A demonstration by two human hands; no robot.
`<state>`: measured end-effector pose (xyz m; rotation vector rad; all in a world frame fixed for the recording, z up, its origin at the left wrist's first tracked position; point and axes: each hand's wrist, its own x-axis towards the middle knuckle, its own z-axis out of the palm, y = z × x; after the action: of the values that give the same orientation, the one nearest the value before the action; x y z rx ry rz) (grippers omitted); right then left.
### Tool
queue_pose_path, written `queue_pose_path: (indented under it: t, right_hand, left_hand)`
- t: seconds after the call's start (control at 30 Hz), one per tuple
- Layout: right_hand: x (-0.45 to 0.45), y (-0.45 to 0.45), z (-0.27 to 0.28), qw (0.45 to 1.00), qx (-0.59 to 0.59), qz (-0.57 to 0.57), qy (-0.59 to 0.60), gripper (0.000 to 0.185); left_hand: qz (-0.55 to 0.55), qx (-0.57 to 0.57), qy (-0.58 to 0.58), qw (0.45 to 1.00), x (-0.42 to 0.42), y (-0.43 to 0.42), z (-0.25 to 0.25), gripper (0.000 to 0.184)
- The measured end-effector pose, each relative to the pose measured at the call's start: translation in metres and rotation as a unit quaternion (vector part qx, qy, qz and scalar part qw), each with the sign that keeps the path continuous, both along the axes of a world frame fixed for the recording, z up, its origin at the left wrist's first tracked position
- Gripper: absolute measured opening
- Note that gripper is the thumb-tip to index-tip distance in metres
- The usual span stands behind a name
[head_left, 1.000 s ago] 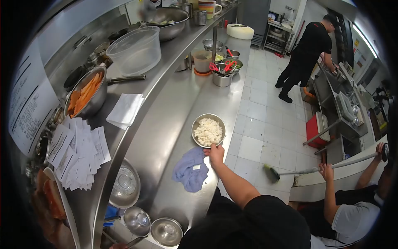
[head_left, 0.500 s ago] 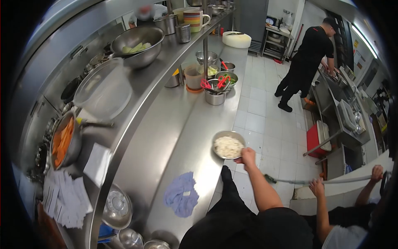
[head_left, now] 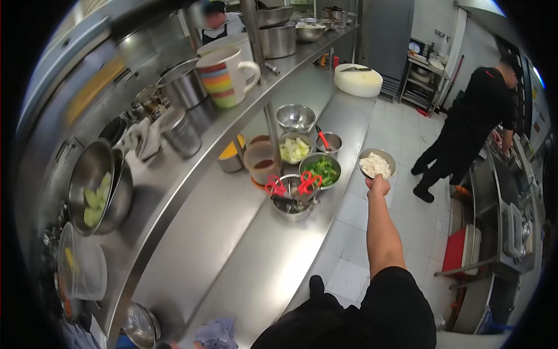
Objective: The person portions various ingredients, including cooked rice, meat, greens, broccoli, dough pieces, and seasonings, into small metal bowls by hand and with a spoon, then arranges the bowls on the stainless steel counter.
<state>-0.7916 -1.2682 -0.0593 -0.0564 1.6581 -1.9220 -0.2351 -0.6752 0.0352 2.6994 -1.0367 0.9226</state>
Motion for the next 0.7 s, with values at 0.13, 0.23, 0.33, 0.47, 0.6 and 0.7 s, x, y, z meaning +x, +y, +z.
queue_pose_path:
  t: [0.13, 0.23, 0.33, 0.47, 0.6, 0.7]
  right_hand:
    - [-0.003, -0.106, 0.014, 0.998, 0.022, 0.056, -0.008, 0.037]
    - [-0.010, -0.174, -0.009, 0.985, -0.043, 0.164, -0.042, 0.041]
    - [-0.015, -0.183, -0.001, 0.950, 0.039, 0.310, 0.013, 0.045]
    - [-0.025, -0.161, -0.041, 0.940, -0.038, 0.338, -0.025, 0.041]
    - [-0.043, -0.040, -0.184, 0.953, 0.043, 0.301, 0.009, 0.022]
    - [-0.068, 0.107, -0.306, 0.842, 0.177, 0.510, 0.020, 0.026]
  left_hand:
    - [-0.045, 0.037, 0.277, 0.959, -0.083, -0.057, -0.080, 0.054]
    - [-0.161, -0.009, 0.393, 0.905, -0.111, -0.080, -0.102, 0.052]
    - [-0.153, 0.011, 0.502, 0.851, -0.134, -0.109, -0.073, 0.054]
    - [-0.197, 0.052, 0.471, 0.858, -0.121, -0.131, -0.083, 0.062]
    - [-0.274, -0.048, 0.427, 0.861, -0.112, -0.167, -0.096, 0.032]
    - [-0.328, -0.031, 0.404, 0.853, -0.111, -0.194, -0.110, 0.032]
